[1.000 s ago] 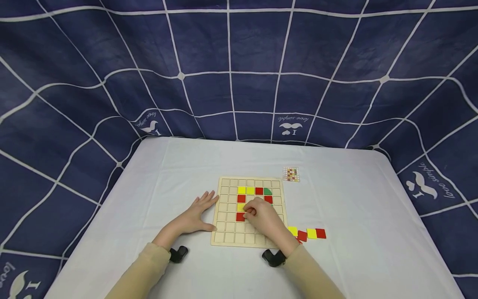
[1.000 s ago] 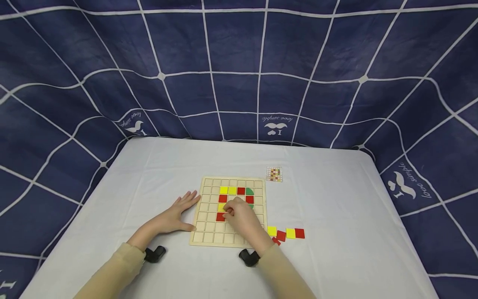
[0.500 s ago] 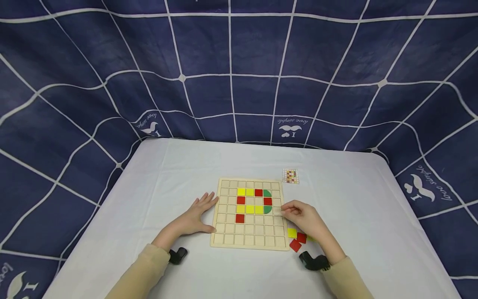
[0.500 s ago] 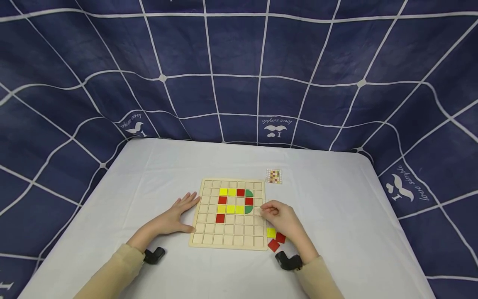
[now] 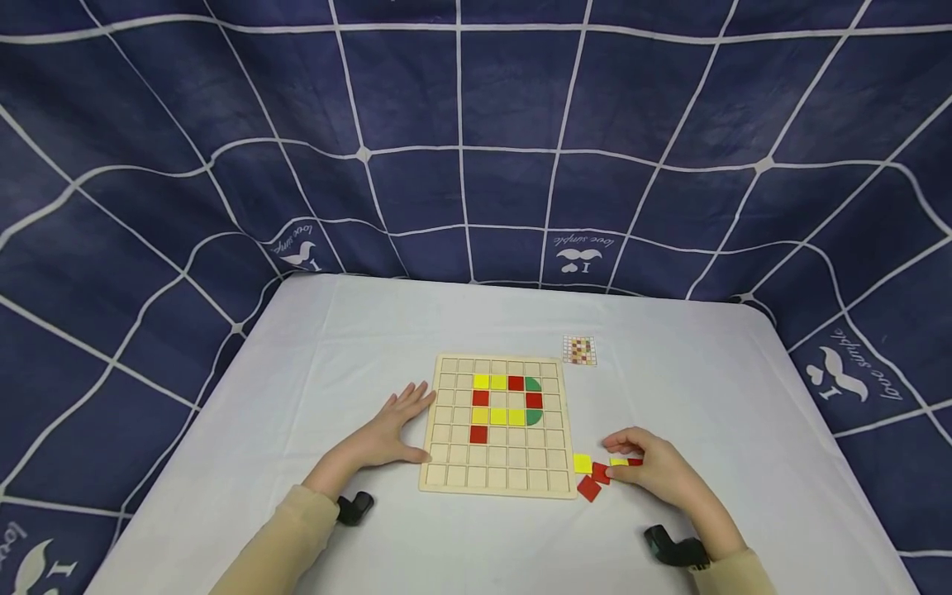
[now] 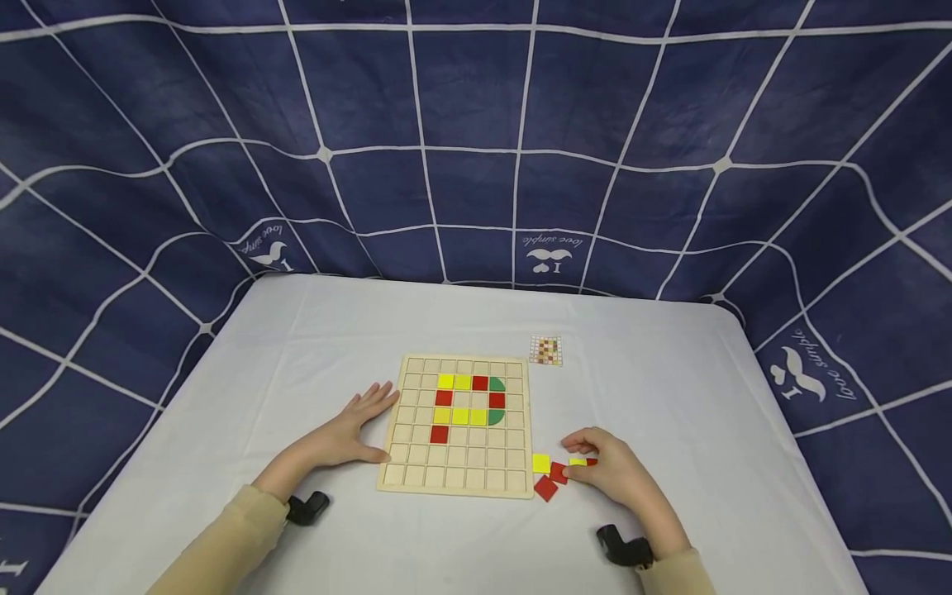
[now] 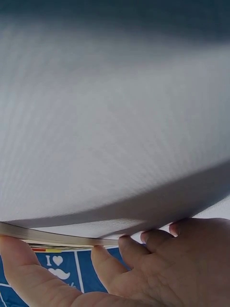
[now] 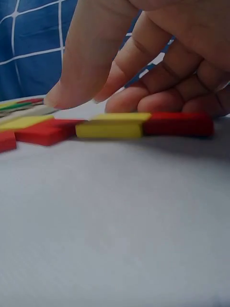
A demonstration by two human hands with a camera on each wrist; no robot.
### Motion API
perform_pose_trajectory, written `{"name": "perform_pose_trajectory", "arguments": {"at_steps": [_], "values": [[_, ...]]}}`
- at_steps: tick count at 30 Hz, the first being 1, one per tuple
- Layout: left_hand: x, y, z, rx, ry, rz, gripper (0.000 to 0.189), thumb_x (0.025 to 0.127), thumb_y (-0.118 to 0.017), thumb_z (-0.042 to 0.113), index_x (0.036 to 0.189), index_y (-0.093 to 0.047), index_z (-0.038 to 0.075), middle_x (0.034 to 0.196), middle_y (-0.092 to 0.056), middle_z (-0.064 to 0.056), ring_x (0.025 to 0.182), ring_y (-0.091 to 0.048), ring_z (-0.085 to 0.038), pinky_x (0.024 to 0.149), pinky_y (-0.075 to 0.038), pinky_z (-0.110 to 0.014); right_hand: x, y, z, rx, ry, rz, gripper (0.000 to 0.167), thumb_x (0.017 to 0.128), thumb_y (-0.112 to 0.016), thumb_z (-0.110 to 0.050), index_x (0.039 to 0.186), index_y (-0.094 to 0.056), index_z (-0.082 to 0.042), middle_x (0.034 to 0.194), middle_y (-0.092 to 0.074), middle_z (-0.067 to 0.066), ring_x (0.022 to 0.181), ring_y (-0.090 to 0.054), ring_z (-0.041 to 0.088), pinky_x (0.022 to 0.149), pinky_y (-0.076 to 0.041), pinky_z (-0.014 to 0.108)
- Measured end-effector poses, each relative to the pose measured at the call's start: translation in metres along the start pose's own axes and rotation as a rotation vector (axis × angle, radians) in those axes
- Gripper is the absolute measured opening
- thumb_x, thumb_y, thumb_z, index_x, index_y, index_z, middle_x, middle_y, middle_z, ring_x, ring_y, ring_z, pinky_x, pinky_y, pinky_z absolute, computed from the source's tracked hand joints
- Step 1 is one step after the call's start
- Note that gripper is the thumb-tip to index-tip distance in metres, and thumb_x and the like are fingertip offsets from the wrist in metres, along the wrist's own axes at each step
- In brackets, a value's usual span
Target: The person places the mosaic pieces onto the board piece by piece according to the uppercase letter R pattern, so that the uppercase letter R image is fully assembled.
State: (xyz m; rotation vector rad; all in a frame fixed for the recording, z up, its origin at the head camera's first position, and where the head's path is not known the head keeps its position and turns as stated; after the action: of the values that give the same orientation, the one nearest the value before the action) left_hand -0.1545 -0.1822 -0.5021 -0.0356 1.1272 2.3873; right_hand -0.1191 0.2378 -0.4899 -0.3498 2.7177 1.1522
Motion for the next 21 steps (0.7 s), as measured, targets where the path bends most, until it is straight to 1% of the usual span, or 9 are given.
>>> {"name": "perform_pose_trajectory", "arguments": {"at_steps": [3,7,13,21], "values": [[0.0000,0.0002,0.0008,-0.003,0.005,0.003,0.102,0.072,-0.085,0.029,0.155,-0.029,0.007,0.165,-0.014,-0.014,0.154,-0.004,-0.035,0.124,-0.003,-0.055,-0.0011,-0.0015,0.0031,-0.027,-0.009,0.002,0.033,0.075,-0.084,-0.014,0.105,-0.071,-0.014,0.099,-0.067,-0.003,0.093,-0.058,0.013,0.082,-0.051,0.030],[-0.0001,0.0003,0.0012,0.001,0.006,0.003,0.102,0.072,-0.085,0.029,0.155,-0.029,0.008,0.165,-0.014,-0.014,0.154,-0.004,-0.035,0.124,-0.003,-0.055,-0.0015,-0.0033,0.0032,-0.054,-0.009,0.012,0.029,0.075,-0.084,-0.012,0.101,-0.071,-0.013,0.093,-0.064,-0.003,0.087,-0.056,0.013,0.079,-0.050,0.030],[-0.0004,0.0005,0.0008,0.003,0.005,-0.003,0.102,0.072,-0.086,0.029,0.155,-0.030,0.008,0.165,-0.013,-0.014,0.154,-0.003,-0.035,0.124,-0.003,-0.055,-0.0020,-0.0016,0.0021,-0.075,-0.013,-0.001,0.026,0.074,-0.084,-0.013,0.096,-0.069,-0.013,0.090,-0.062,-0.002,0.084,-0.053,0.014,0.075,-0.048,0.029],[0.0004,0.0007,0.0004,-0.004,0.008,-0.004,0.102,0.072,-0.086,0.029,0.155,-0.030,0.008,0.165,-0.013,-0.014,0.154,-0.003,-0.035,0.125,-0.002,-0.054,-0.0003,0.0000,0.0001,-0.090,-0.017,-0.019,0.025,0.073,-0.085,-0.013,0.089,-0.066,-0.013,0.080,-0.056,-0.002,0.078,-0.049,0.014,0.064,-0.041,0.023]]}}
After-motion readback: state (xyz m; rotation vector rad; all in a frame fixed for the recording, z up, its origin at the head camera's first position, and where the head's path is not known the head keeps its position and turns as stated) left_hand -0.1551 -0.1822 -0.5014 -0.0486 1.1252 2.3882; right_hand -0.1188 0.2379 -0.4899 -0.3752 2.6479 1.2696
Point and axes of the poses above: each hand's wrist, its own x-axis towards the middle knuckle, its own y-axis out of the back of the hand, z = x × y, the point moved 1 cm from there along x, towards the middle knuckle
